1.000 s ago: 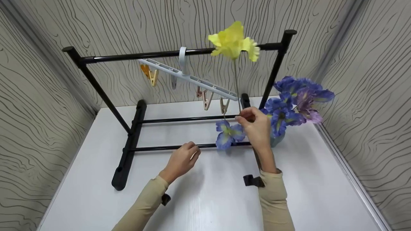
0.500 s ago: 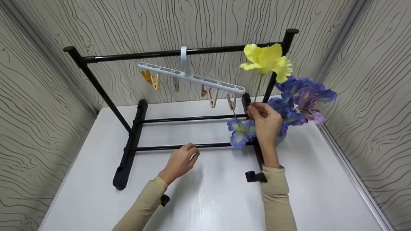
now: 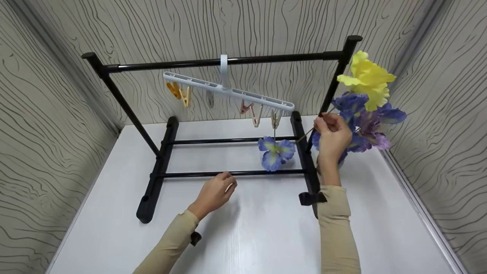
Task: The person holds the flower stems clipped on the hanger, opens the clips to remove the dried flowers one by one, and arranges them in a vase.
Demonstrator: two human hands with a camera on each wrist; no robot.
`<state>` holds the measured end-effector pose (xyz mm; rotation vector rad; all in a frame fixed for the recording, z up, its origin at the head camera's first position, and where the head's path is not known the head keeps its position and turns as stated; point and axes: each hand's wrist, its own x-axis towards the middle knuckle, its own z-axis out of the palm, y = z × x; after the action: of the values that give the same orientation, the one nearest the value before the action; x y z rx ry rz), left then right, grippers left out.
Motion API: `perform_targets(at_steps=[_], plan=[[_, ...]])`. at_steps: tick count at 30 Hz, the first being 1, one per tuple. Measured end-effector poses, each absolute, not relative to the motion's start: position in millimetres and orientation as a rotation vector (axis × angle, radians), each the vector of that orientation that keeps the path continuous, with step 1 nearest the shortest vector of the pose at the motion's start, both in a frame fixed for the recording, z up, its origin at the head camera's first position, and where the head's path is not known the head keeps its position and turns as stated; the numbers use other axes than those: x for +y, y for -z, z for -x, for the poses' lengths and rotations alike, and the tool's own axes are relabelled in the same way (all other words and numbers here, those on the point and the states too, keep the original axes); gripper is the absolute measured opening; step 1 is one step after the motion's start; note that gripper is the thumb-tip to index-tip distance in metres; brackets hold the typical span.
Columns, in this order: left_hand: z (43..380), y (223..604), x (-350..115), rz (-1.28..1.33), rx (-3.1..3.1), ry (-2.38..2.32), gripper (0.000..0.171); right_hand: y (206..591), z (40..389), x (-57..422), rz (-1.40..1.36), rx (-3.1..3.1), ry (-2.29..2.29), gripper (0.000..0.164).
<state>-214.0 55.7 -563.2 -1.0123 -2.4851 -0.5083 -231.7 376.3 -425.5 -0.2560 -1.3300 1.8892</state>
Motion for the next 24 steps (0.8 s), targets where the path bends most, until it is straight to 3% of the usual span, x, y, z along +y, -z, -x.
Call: perform_targets(at_steps=[11, 24], plan=[[213.8, 568.0, 52.3, 1.011, -2.462, 0.466, 0.009, 425.9, 230.5, 402.8, 0.369, -1.184, -1.816, 0.015], [212.8, 571.9, 53.0, 1.012, -2.497, 0.514, 0.009, 435.3, 220.8, 427.3, 0.516, -1.372, -1.356, 0.010]])
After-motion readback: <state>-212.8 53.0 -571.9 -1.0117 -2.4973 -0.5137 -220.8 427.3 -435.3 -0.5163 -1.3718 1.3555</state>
